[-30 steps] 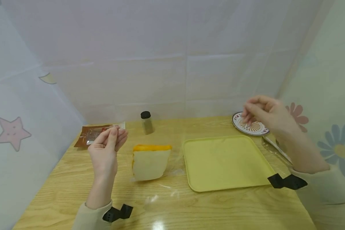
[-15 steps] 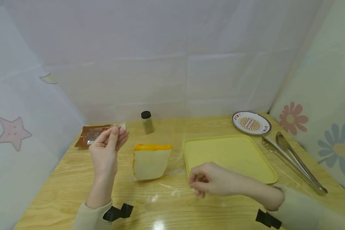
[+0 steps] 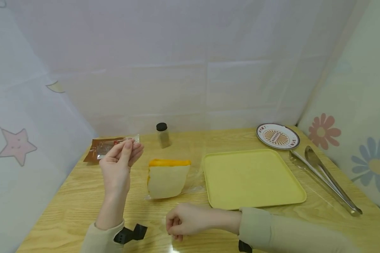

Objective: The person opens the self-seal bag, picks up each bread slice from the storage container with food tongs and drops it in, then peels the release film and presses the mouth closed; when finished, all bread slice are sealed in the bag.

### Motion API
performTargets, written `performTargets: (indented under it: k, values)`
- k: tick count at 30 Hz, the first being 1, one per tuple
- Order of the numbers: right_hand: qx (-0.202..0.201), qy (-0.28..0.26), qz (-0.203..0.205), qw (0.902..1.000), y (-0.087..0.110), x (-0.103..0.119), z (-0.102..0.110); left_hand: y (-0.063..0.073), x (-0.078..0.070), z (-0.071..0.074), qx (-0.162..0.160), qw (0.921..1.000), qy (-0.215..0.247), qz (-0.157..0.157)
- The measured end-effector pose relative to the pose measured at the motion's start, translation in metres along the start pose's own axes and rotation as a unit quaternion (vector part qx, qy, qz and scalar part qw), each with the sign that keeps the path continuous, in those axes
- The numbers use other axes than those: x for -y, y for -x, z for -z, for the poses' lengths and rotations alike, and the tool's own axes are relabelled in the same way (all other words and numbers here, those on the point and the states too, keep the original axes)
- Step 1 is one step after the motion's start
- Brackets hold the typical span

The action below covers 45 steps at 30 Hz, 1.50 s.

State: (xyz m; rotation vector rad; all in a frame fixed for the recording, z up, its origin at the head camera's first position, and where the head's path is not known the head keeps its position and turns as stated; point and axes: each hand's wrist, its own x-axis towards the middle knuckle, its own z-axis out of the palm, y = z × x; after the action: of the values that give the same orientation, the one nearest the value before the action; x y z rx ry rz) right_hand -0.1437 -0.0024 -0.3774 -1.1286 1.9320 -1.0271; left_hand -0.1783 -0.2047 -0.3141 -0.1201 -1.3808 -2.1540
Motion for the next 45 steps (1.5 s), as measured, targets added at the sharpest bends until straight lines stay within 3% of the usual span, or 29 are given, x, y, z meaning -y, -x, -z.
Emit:
performTargets:
  k: [3, 6, 9, 11, 19, 24, 26, 29, 33, 35, 36, 38, 45]
  values:
    - [0.012, -0.007, -0.001, 0.9999, -0.011, -0.008, -0.004, 0.0, 0.0, 0.0, 0.001, 1.0, -0.002, 0.0]
    - [0.016, 0.068, 0.008, 0.9975, -0.017, -0.011, -0.006, 0.0, 0.0, -0.001, 0.002, 1.0, -0.006, 0.004]
    - [0.002, 0.156, 0.02, 0.9876, -0.019, -0.01, -0.005, 0.0, 0.0, -0.001, 0.003, 0.9999, -0.011, 0.006]
    - [-0.015, 0.184, 0.022, 0.9826, -0.019, -0.006, -0.002, 0.0, -0.001, -0.001, 0.003, 0.9999, -0.012, 0.004]
    - [-0.141, 0.218, 0.038, 0.965, -0.005, 0.025, 0.026, -0.001, -0.001, -0.001, 0.003, 0.9999, -0.013, 0.001]
    - [-0.247, 0.181, 0.063, 0.9499, 0.021, 0.04, 0.052, -0.001, -0.001, -0.002, 0.0, 0.9999, -0.008, 0.012]
    - [-0.3, 0.154, 0.081, 0.9379, 0.033, 0.043, 0.062, -0.001, -0.001, -0.002, -0.002, 0.9999, -0.008, 0.014]
    - [-0.385, 0.115, 0.091, 0.9114, 0.048, 0.046, 0.075, -0.001, 0.0, -0.003, -0.004, 0.9999, -0.007, 0.014]
    - [-0.491, 0.07, 0.095, 0.8632, 0.061, 0.043, 0.089, 0.0, 0.001, -0.003, -0.004, 0.9999, -0.007, 0.011]
    - [-0.522, 0.056, 0.094, 0.8462, 0.063, 0.038, 0.094, 0.0, 0.002, -0.003, -0.003, 0.9999, -0.007, 0.008]
    - [-0.528, 0.049, 0.092, 0.8426, 0.063, 0.036, 0.096, 0.0, 0.002, -0.003, -0.003, 1.0, -0.007, 0.006]
    - [-0.523, 0.039, 0.083, 0.8473, 0.062, 0.03, 0.1, 0.0, 0.002, -0.003, -0.002, 1.0, -0.005, 0.001]
    - [-0.469, -0.022, 0.059, 0.8808, 0.051, 0.008, 0.106, 0.002, 0.001, -0.001, -0.004, 0.9999, -0.005, -0.009]
